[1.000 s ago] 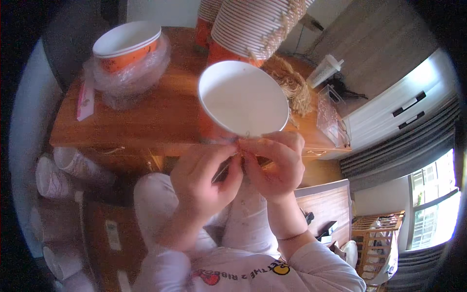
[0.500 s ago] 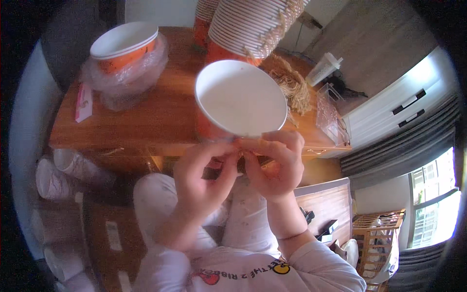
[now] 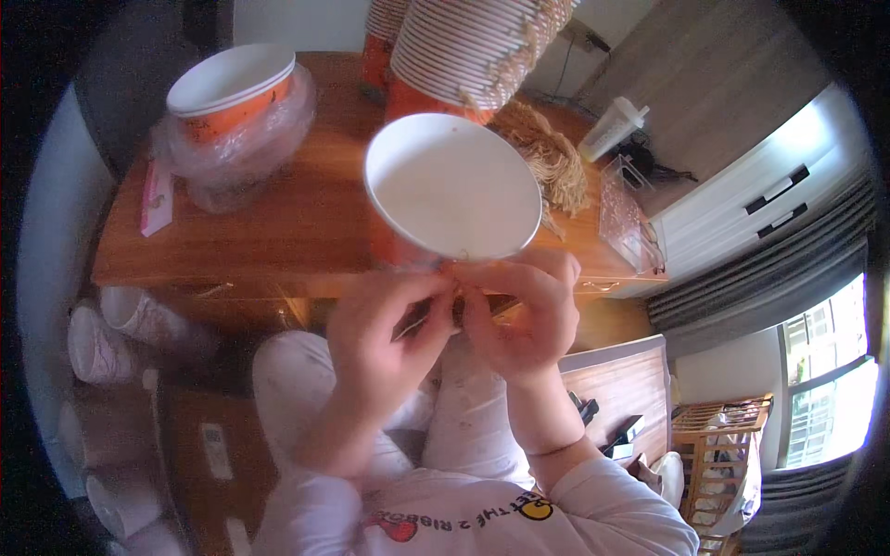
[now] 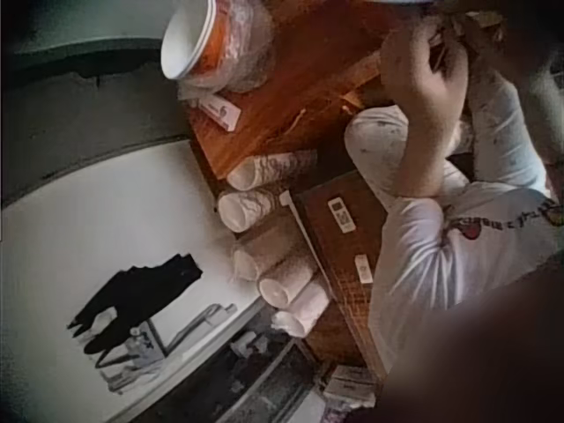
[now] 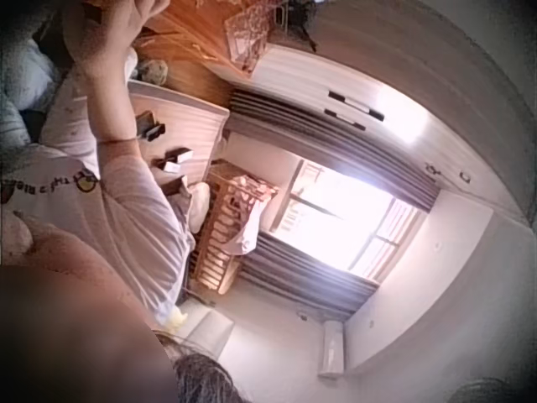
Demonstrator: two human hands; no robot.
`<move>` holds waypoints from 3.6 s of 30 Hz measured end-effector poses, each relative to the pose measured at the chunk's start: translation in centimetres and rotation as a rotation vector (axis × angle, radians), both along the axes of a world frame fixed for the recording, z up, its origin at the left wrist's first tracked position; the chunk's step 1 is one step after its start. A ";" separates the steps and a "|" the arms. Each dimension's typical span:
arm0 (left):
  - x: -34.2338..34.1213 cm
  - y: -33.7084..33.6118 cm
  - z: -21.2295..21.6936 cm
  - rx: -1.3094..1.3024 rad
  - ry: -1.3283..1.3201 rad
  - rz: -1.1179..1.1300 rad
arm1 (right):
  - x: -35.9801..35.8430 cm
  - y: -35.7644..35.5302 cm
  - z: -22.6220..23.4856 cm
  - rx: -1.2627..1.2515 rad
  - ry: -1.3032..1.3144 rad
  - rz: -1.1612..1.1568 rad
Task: Tying yarn and string through holes in the rim of large paper buckets.
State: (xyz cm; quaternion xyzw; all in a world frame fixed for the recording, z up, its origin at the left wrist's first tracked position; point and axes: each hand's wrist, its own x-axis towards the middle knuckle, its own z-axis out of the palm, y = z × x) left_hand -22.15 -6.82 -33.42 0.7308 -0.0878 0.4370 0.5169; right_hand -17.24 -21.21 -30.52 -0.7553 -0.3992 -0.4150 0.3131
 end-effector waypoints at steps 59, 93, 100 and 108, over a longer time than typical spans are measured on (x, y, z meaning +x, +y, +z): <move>0.4 -0.5 -0.2 0.109 -0.049 0.074 | -1.5 -0.1 -1.6 0.360 0.437 0.108; 2.2 0.4 -2.6 -0.229 0.284 -0.399 | -2.1 0.6 -5.4 0.714 0.965 0.413; 2.1 0.3 -2.6 -0.320 0.300 -0.450 | -2.0 -0.2 -6.8 0.670 0.858 0.387; 1.8 0.7 -1.9 -0.314 0.323 -0.460 | -1.9 -0.7 -7.0 0.650 0.793 0.434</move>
